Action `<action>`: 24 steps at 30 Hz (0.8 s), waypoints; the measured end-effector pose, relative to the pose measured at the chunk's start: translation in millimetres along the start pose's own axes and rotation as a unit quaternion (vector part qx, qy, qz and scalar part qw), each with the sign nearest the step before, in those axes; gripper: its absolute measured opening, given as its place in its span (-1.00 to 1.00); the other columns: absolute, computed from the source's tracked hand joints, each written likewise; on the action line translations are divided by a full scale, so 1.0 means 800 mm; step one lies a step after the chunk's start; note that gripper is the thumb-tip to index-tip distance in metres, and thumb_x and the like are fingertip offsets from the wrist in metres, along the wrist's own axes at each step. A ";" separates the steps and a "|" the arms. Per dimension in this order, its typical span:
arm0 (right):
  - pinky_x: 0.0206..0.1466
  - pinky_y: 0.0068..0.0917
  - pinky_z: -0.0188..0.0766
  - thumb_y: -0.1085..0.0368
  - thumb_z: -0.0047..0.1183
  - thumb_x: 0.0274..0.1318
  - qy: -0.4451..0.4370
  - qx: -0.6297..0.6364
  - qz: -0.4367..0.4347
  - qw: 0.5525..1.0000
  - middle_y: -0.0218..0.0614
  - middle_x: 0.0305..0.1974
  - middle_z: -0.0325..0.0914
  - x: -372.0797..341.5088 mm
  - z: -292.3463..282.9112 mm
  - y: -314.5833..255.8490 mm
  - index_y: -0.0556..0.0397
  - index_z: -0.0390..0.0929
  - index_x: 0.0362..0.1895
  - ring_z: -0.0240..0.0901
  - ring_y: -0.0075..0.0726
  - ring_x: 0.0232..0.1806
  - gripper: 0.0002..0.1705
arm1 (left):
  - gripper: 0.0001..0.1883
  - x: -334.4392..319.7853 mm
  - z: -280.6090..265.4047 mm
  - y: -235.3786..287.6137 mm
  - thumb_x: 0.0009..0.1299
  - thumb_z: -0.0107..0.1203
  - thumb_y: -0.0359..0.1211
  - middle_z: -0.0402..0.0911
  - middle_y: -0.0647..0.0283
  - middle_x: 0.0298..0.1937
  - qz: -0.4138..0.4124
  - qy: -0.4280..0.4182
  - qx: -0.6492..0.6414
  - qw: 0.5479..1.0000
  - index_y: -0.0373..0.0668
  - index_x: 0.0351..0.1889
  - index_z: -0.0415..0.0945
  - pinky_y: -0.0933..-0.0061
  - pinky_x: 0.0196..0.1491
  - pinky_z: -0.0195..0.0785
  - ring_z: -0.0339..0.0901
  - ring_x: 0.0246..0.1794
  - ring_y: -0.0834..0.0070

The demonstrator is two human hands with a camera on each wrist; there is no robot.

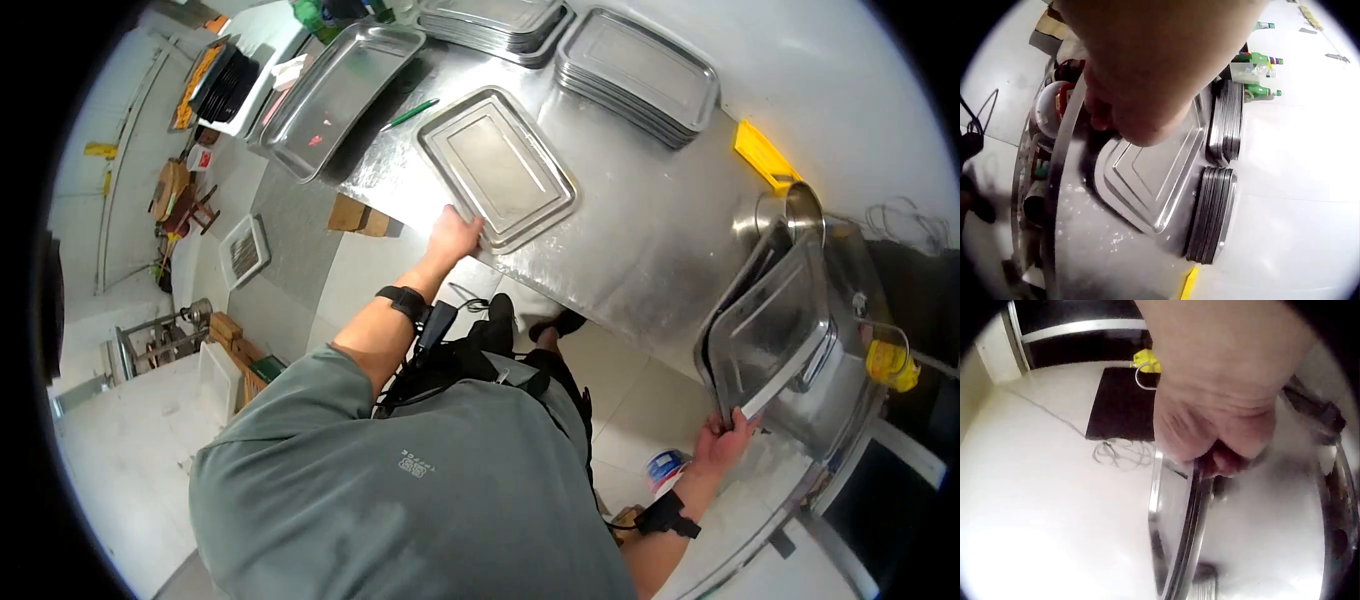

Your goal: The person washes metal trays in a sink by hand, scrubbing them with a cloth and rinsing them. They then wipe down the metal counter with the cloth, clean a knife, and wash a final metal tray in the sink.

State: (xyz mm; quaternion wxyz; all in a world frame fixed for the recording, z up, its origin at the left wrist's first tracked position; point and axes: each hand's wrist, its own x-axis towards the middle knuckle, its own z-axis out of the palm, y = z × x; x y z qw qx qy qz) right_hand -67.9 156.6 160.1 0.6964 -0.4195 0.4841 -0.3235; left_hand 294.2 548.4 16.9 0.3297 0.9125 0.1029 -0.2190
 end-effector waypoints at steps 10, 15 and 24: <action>-0.59 -0.57 0.04 0.53 -0.09 0.11 0.117 0.153 -0.049 0.980 -0.40 -0.40 0.26 0.028 -0.209 -0.032 -0.09 0.27 0.05 0.07 -0.50 -0.55 -0.59 | -0.69 -0.053 0.011 0.061 0.35 -0.07 -0.36 0.52 0.06 -0.26 0.069 0.025 -0.356 0.932 -0.42 -0.07 0.29 0.37 -0.46 0.43 0.49 -0.35 0.43; -0.60 -0.58 0.02 0.50 -0.10 0.13 0.184 0.137 -0.045 0.972 -0.40 -0.39 0.23 0.051 -0.266 -0.069 -0.01 0.29 0.00 0.05 -0.51 -0.53 -0.67 | -0.70 -0.164 0.036 0.145 0.40 -0.04 -0.24 0.44 0.20 -0.43 0.109 0.044 -0.384 0.916 -0.35 -0.17 0.33 0.44 -0.57 0.30 0.39 -0.54 0.49; -0.54 -0.59 0.07 0.49 -0.10 0.11 0.077 0.152 -0.084 0.982 -0.40 -0.28 0.30 0.124 -0.423 -0.144 -0.06 0.25 0.19 0.09 -0.56 -0.48 -0.48 | -0.71 -0.369 0.190 0.360 0.48 -0.11 -0.23 0.53 0.19 -0.24 0.119 -0.184 -0.460 0.860 -0.29 -0.06 0.35 0.46 -0.39 0.43 0.53 -0.37 0.47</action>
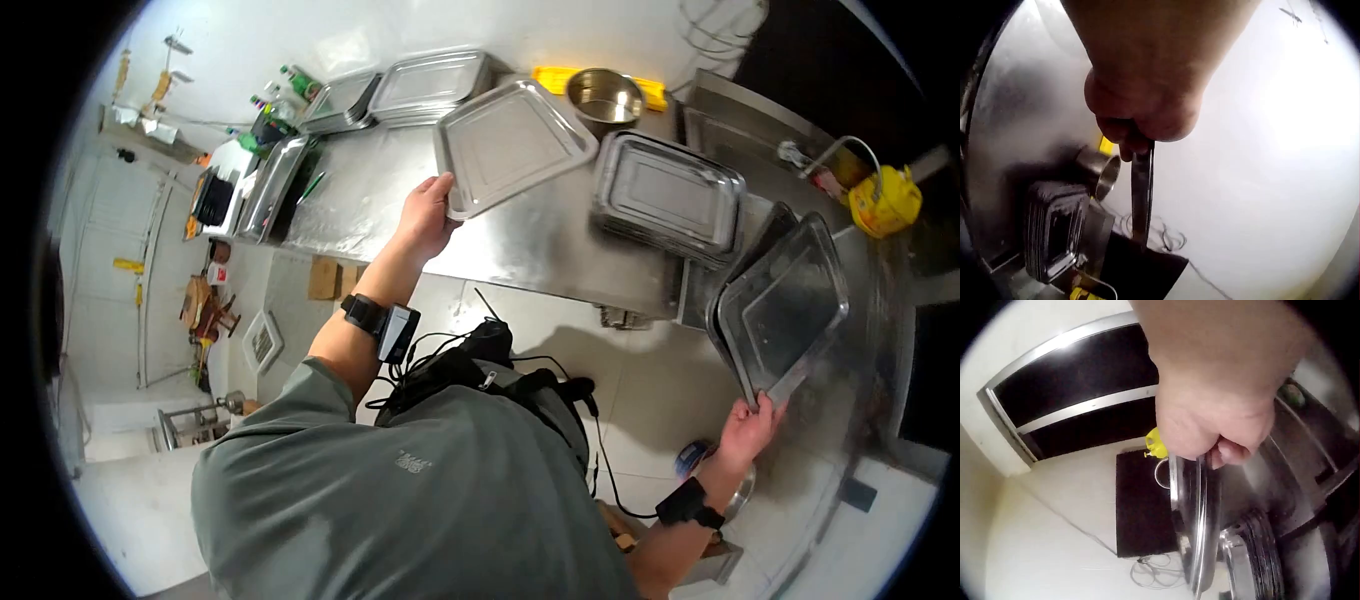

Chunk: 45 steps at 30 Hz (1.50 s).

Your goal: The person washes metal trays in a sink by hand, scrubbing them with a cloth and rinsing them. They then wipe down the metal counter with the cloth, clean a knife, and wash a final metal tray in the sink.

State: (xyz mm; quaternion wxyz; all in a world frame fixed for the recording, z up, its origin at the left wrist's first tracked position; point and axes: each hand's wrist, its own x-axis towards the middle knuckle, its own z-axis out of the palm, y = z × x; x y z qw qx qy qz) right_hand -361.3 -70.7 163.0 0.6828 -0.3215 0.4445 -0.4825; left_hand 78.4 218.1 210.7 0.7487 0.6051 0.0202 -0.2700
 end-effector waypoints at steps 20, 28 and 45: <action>-0.64 -0.59 0.05 0.49 -0.08 0.02 0.189 -0.066 0.003 0.980 -0.40 -0.50 0.23 0.218 -0.134 -0.154 -0.07 0.27 0.14 0.08 -0.53 -0.61 -0.48 | -0.64 0.009 0.528 -0.241 0.44 -0.10 -0.23 0.54 -0.16 -0.48 -0.007 -0.279 0.340 0.898 -0.45 -0.13 0.29 0.15 -0.37 0.45 0.60 -0.55 0.13; -0.66 -0.59 0.02 0.49 -0.08 0.04 0.171 -0.109 0.064 0.977 -0.46 -0.52 0.22 0.329 -0.130 -0.169 -0.12 0.31 -0.12 0.07 -0.52 -0.65 -0.70 | -0.56 0.031 0.592 -0.334 0.43 -0.11 -0.18 0.55 -0.28 -0.29 -0.019 -0.285 0.392 0.874 -0.49 -0.04 0.25 0.01 -0.13 0.40 0.56 -0.21 -0.10; -0.56 -0.43 0.10 0.48 -0.10 0.10 -0.085 -0.176 0.305 0.932 -0.32 -0.27 0.24 0.620 -0.154 -0.151 -0.20 -0.10 0.46 0.06 -0.42 -0.55 -0.15 | -0.72 0.033 0.702 -0.405 0.35 -0.02 -0.31 0.47 -0.09 -0.13 -0.104 -0.055 0.411 0.904 -0.28 -0.07 0.46 0.16 -0.12 0.36 0.47 -0.14 0.09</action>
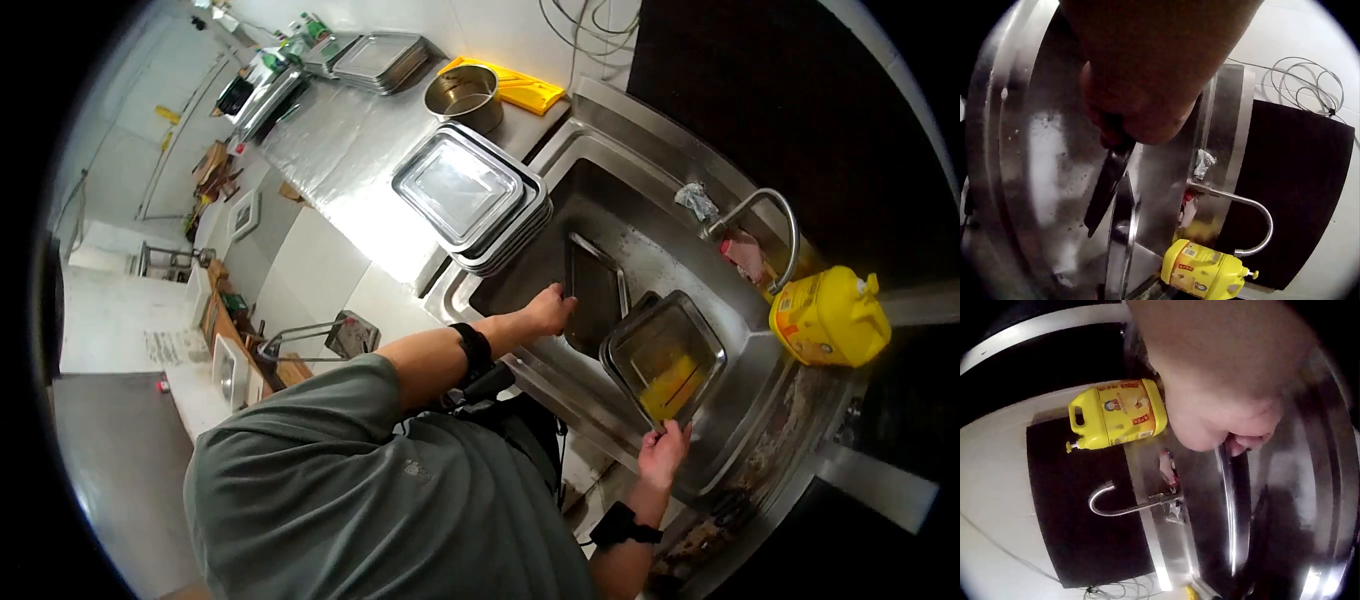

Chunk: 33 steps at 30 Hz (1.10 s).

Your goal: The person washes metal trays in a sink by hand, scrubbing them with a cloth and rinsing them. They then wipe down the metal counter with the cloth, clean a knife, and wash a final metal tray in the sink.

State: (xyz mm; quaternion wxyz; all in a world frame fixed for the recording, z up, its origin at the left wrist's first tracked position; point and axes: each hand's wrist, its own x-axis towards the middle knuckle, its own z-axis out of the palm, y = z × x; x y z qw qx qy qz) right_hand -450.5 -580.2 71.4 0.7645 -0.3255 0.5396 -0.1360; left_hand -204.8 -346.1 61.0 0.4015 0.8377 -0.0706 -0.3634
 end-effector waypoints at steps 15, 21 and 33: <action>-0.70 -0.55 0.07 0.41 -0.08 0.03 0.008 -0.067 0.040 0.997 -0.46 -0.55 0.26 0.039 0.012 0.034 -0.11 0.40 -0.13 0.18 -0.49 -0.64 -0.73 | -0.72 0.107 0.068 -0.055 0.25 -0.01 -0.34 0.50 0.01 0.02 0.261 -0.046 0.564 0.782 -0.29 -0.14 0.50 0.28 0.04 0.33 0.46 0.05 0.18; -0.59 -0.54 0.13 0.44 -0.08 0.06 0.016 -0.073 0.041 0.996 -0.43 -0.42 0.29 0.083 0.073 0.050 -0.11 0.35 -0.04 0.17 -0.46 -0.57 -0.66 | -0.66 0.122 0.073 -0.078 0.32 -0.02 -0.26 0.56 -0.14 -0.07 -0.022 0.115 0.173 0.978 -0.32 -0.06 0.44 0.09 0.02 0.39 0.50 0.00 -0.06; -0.62 -0.54 0.19 0.47 -0.12 0.09 0.047 -0.117 0.056 0.990 -0.44 -0.40 0.33 0.101 0.077 0.056 -0.21 0.31 -0.13 0.21 -0.47 -0.58 -0.72 | -0.75 0.119 0.086 -0.092 0.22 0.03 -0.37 0.58 0.01 0.00 -0.066 0.090 0.030 0.993 -0.18 -0.18 0.62 0.30 0.07 0.39 0.55 -0.03 0.17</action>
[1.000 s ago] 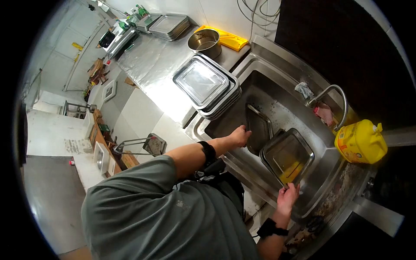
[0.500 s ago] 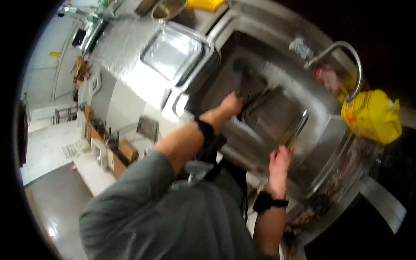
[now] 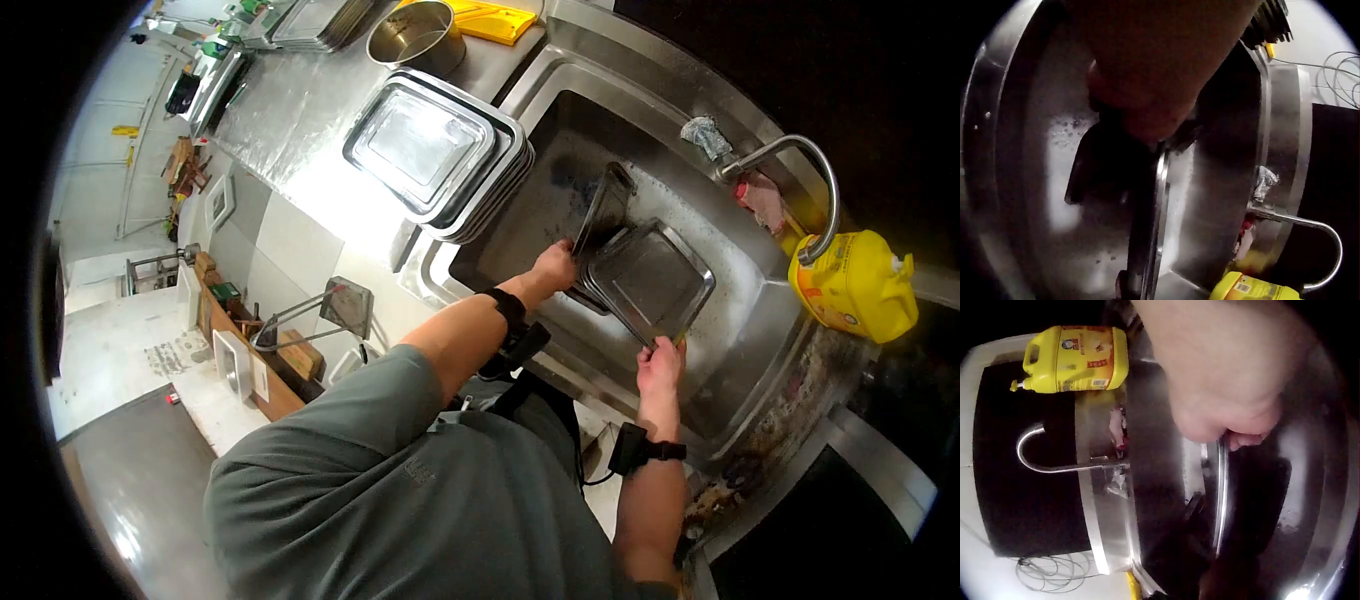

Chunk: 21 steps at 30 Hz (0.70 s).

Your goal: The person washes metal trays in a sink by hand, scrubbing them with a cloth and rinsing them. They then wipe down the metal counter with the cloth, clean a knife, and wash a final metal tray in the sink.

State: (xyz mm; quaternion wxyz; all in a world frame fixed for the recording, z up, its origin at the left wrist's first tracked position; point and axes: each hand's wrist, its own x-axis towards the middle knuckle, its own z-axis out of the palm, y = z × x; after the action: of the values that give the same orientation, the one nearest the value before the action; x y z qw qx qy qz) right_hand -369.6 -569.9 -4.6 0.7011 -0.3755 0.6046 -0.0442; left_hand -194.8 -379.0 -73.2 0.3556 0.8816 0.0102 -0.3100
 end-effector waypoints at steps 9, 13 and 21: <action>-0.61 -0.41 0.29 0.42 -0.09 0.14 0.057 -0.195 -0.002 0.979 -0.25 -0.35 0.39 0.039 0.027 0.032 -0.15 0.10 0.16 0.39 -0.28 -0.50 -0.50 | -0.69 0.062 0.047 -0.046 0.30 -0.09 -0.39 0.62 0.09 -0.09 0.245 -0.170 0.368 0.881 -0.20 -0.02 0.52 0.24 -0.13 0.47 0.60 -0.15 0.18; -0.64 -0.39 0.24 0.45 -0.13 0.19 0.025 -0.339 0.051 0.939 -0.17 -0.25 0.44 0.064 0.026 0.033 -0.01 -0.12 0.39 0.39 -0.26 -0.56 -0.29 | -0.68 0.034 -0.020 0.011 0.40 -0.04 -0.27 0.45 -0.02 0.15 0.005 -0.234 0.072 0.970 -0.27 -0.01 0.52 0.23 0.15 0.30 0.42 0.08 0.08; -0.33 -0.13 0.43 0.34 -0.03 0.11 -0.050 -0.714 -0.181 0.674 0.04 -0.22 0.57 0.261 -0.077 0.090 0.14 0.45 -0.02 0.54 0.08 -0.31 -0.68 | -0.51 0.128 -0.007 0.001 0.21 0.15 -0.32 0.24 -0.06 0.30 -0.014 0.058 0.206 0.977 -0.13 0.14 0.40 0.05 0.15 0.30 0.25 0.25 -0.08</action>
State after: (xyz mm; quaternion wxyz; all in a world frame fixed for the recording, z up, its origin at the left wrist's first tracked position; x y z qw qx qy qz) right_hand -396.3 -655.6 -215.6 0.2266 -0.8657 0.3359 0.2939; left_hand -108.8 -396.7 -126.2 0.1609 0.9522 -0.0206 -0.2589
